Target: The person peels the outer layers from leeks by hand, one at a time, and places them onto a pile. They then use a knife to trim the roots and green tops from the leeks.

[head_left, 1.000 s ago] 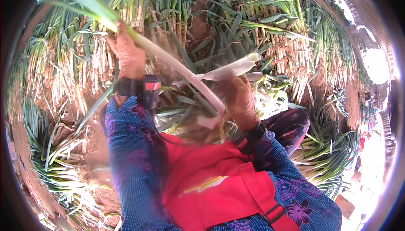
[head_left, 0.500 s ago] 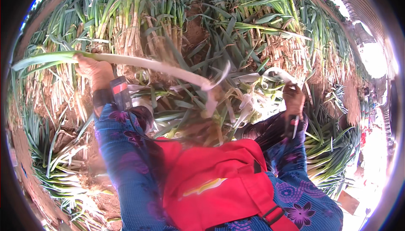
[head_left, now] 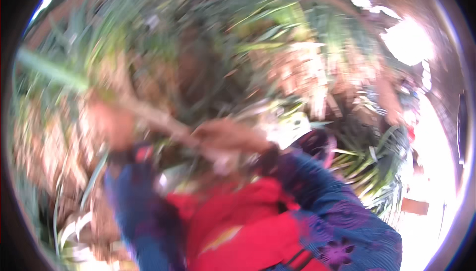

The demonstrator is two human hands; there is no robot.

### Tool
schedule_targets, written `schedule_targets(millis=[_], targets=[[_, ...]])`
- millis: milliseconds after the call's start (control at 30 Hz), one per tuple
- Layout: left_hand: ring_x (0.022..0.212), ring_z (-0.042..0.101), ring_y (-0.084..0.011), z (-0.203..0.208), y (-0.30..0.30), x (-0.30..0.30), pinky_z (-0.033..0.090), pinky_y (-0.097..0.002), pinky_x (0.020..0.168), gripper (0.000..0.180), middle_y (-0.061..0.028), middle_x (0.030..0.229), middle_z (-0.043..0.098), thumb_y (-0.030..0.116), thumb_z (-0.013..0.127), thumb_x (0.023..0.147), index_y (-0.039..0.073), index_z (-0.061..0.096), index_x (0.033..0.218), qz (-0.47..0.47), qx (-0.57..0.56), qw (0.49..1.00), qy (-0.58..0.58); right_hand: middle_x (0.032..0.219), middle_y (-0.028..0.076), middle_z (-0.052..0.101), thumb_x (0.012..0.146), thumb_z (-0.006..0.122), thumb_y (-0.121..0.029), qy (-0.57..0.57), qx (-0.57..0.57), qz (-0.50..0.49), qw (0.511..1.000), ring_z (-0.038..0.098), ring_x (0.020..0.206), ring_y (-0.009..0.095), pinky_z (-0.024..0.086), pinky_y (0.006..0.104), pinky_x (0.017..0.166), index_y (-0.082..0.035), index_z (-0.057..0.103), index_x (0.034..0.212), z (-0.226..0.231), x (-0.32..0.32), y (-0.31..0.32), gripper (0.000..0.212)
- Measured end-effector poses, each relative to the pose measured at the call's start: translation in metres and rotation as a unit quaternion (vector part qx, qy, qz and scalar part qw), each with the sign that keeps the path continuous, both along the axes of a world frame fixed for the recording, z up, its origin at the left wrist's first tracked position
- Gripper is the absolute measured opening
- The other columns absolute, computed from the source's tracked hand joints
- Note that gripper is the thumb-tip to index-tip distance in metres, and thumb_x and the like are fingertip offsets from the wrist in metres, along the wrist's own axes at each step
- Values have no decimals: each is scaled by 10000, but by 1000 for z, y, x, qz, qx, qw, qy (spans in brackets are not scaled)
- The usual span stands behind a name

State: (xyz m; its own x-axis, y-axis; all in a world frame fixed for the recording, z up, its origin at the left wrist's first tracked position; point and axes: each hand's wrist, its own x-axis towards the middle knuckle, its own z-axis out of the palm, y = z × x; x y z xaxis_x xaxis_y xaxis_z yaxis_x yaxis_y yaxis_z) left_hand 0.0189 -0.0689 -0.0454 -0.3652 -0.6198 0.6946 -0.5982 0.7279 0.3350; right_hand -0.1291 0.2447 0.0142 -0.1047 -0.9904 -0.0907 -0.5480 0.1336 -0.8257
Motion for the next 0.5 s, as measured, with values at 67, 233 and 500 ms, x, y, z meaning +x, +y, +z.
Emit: schedule_targets(millis=[67, 233, 500], targets=[[1188, 460, -344, -38, -3, -12, 361, -450, 1012, 744, -224, 1282, 481, 248, 694, 768, -30, 353, 1369, -30, 37, 995, 88, 942, 140, 632, 778, 619, -221, 93, -15, 1, 996, 610, 835, 260, 488, 384, 757, -91, 611, 1128, -25, 2, -4, 373], [1074, 550, -295, -24, 9, -15, 463, -333, 891, 475, -180, 1190, 556, 228, 560, 896, 10, 461, 1306, -41, -6, 991, 129, 775, 173, 588, 668, 607, -216, 105, -3, -2, 994, 577, 712, 349, 448, 455, 645, -100, 605, 1031, -57, 22, -15, 380], [947, 546, -248, 17, 45, -54, 482, -353, 783, 623, -142, 1107, 537, 450, 487, 933, 8, 380, 1359, -151, 255, 885, 358, 712, 163, 589, 605, 597, -179, 61, 6, -63, 996, 575, 665, 346, 432, 455, 605, -35, 627, 841, -48, 25, -5, 278]])
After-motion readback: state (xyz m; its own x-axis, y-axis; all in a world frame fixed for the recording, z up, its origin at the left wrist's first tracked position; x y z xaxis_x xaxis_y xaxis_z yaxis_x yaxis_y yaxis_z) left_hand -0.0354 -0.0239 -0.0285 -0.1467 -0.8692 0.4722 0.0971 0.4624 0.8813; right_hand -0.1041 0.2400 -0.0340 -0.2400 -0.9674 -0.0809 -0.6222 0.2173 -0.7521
